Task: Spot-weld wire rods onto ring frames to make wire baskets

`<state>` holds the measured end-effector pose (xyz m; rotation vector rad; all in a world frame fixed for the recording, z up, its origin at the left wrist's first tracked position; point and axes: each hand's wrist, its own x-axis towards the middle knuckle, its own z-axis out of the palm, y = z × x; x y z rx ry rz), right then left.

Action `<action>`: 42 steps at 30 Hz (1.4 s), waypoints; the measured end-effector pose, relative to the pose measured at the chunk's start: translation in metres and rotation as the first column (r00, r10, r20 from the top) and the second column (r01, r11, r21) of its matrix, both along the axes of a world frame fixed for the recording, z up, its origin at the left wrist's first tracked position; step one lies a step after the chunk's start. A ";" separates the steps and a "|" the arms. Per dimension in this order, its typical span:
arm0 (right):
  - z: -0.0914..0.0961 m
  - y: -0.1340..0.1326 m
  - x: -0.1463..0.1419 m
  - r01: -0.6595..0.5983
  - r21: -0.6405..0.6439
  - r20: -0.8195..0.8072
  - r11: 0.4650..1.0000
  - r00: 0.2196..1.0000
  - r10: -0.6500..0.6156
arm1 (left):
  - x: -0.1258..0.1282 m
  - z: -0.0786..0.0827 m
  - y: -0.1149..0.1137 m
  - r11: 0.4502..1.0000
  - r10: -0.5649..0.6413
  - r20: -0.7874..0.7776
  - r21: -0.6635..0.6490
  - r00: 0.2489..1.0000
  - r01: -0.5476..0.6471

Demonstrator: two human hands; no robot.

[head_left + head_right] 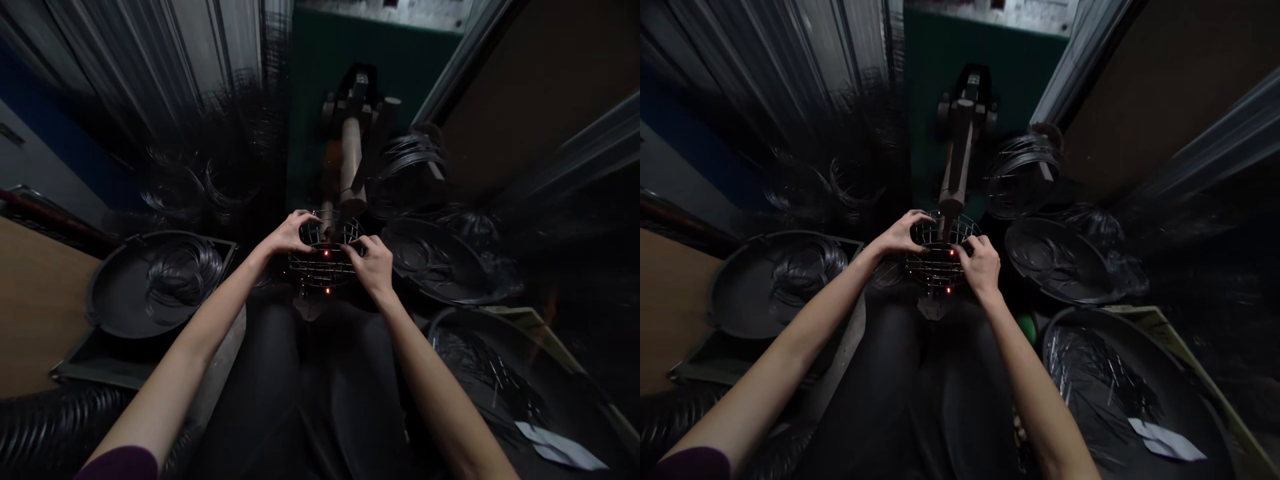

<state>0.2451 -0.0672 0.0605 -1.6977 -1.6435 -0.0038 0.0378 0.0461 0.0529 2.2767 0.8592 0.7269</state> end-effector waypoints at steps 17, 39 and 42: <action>0.014 -0.034 0.013 0.019 -0.012 -0.181 1.000 0.983 -0.021 | -0.020 -0.018 0.004 0.996 0.076 0.166 -0.061 0.983 -0.066; -0.065 -0.181 0.029 -0.194 -0.461 -0.442 0.866 0.896 -0.035 | -0.060 -0.058 -0.057 0.976 0.174 0.453 -0.199 0.874 -0.092; -0.013 -0.141 0.003 -0.314 -0.439 -0.538 0.842 0.842 0.033 | -0.055 -0.039 -0.077 0.993 0.115 0.329 -0.012 0.937 -0.117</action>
